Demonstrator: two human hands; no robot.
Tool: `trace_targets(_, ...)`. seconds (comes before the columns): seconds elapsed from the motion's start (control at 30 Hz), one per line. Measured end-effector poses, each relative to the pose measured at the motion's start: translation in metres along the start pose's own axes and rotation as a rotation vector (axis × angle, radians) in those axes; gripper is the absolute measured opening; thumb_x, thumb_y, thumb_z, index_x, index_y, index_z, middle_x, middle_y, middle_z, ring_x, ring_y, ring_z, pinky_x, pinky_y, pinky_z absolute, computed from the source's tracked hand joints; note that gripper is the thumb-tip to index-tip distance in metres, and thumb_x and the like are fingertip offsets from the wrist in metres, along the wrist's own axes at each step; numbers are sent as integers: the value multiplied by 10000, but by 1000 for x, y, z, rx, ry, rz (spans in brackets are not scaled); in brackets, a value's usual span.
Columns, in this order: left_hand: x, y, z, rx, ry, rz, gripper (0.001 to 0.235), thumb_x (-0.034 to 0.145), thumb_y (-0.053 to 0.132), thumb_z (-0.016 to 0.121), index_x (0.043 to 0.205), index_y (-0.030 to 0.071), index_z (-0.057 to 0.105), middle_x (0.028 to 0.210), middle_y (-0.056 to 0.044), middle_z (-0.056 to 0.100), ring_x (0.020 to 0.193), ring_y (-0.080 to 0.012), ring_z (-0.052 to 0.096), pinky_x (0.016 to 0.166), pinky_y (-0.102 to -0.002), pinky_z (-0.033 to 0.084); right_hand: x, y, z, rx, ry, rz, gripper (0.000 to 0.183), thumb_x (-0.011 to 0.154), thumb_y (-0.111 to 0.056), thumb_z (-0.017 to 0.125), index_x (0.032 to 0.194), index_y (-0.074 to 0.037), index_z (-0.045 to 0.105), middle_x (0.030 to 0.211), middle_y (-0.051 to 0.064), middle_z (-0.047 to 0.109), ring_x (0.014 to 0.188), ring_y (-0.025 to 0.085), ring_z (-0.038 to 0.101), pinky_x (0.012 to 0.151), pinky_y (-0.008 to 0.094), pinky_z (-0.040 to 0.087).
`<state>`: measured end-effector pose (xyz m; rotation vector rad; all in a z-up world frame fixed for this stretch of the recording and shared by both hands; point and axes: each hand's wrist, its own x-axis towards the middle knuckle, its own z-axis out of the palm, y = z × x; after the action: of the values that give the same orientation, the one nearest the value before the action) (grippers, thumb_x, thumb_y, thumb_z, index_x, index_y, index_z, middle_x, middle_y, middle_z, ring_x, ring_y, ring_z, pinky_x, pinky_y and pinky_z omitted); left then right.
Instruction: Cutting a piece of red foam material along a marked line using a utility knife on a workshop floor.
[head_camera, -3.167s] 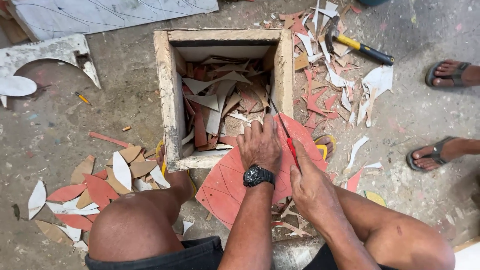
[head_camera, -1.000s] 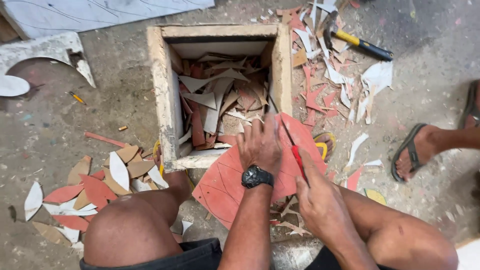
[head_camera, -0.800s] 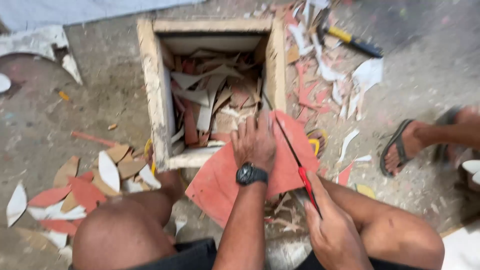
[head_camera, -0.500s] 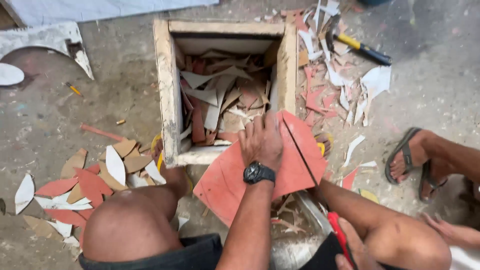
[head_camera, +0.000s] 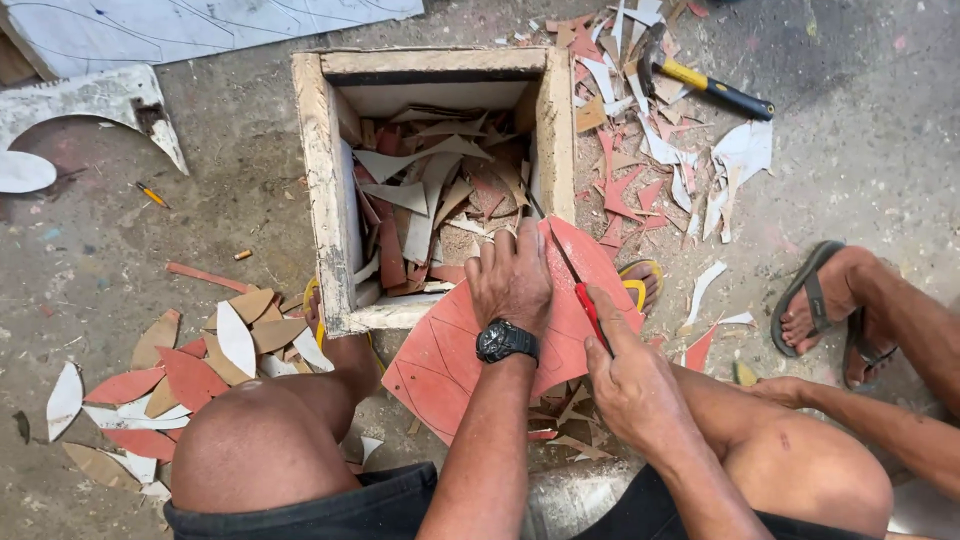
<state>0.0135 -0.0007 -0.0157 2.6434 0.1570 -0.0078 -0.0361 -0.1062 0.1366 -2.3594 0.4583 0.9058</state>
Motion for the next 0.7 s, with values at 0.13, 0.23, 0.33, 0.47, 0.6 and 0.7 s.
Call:
trace_targets(0.13,0,-1,-7,-34,-64,1,439,1070,408,347,1330,156,596,971,-83,613,866,-311,551,797,-501,420,-9,-13,4,66,-16,135,674,1004,-279,434,1661,-345,303,721,203,609,623,322,590,710,386,462)
trace_targets(0.23,2,-5,-2,44,69,83,424,1082,411,386,1299,148,638,952,-58,598,764,-242,525,660,-404,402,-7,-8,13,79,39,70,690,980,-250,454,1653,-314,313,718,228,637,688,402,588,774,411,456)
trace_targets(0.33,10,-3,-6,48,67,91,465,1082,438,340,1272,137,639,968,-74,610,792,-288,562,687,-439,411,-2,-6,16,125,76,-4,700,947,-207,454,1631,-273,319,1248,256,691,1053,489,644,890,445,474)
trace_targets(0.47,8,2,-2,75,239,101,390,1085,393,411,1194,117,664,960,-84,623,933,-306,608,882,-512,475,-1,-6,22,156,86,-95,673,948,-218,441,1610,-190,323,1454,165,579,1194,434,605,972,435,451)
trace_targets(0.6,11,3,-7,59,259,95,341,1082,357,411,1098,125,660,847,-73,548,752,-304,528,791,-461,435,1,-7,18,134,65,-118,647,977,-300,399,1604,-162,318,1581,169,455,1430,393,451,1187,442,318)
trace_targets(0.7,12,3,-7,17,115,30,359,1069,363,376,1148,135,642,914,-100,570,831,-331,530,765,-475,392,-20,-10,3,109,96,-218,636,988,-264,409,1587,-58,351,1487,230,559,1314,373,593,1026,396,423)
